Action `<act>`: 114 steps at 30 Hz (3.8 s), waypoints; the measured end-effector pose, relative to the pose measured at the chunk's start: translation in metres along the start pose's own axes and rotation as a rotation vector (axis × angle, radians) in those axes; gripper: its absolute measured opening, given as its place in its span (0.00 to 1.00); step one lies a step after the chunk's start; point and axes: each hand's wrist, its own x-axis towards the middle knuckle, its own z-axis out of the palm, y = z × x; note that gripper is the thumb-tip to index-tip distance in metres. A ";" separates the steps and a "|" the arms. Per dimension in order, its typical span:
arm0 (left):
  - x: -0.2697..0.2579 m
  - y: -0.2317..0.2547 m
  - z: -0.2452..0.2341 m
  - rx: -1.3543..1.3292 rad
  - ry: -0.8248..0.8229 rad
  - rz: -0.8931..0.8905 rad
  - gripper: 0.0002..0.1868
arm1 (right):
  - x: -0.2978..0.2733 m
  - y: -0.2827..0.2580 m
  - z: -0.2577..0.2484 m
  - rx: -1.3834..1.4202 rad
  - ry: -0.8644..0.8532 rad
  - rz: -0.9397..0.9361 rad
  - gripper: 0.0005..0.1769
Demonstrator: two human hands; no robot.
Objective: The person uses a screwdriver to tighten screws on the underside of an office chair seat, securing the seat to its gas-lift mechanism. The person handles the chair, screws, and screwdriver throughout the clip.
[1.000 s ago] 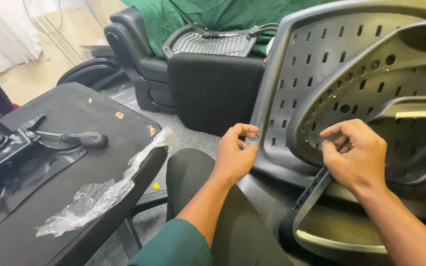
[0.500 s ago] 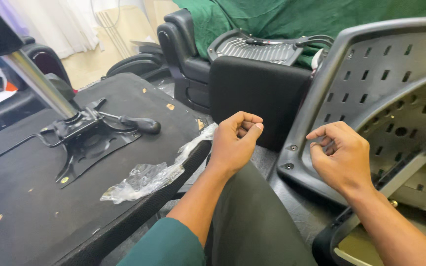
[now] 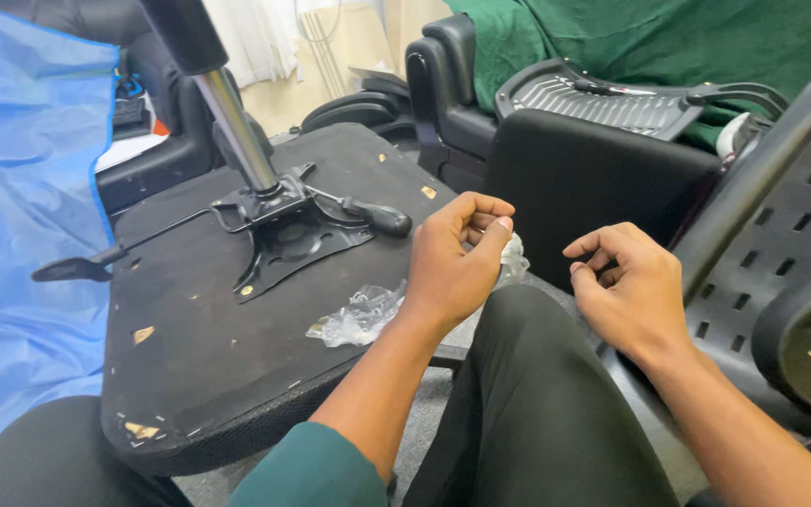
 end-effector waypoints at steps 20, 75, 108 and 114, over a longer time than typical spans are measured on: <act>-0.025 -0.017 -0.196 1.024 0.507 -0.219 0.18 | 0.056 -0.078 0.115 0.039 -0.390 -0.245 0.24; -0.020 -0.036 -0.149 0.658 0.211 -0.233 0.19 | 0.074 -0.132 0.093 0.496 -0.192 -0.495 0.26; -0.023 -0.031 -0.156 0.742 0.032 -0.239 0.12 | 0.086 -0.169 0.094 0.393 -0.228 -0.626 0.31; -0.023 -0.029 -0.155 0.723 0.023 -0.280 0.11 | 0.093 -0.184 0.089 0.292 -0.202 -0.638 0.32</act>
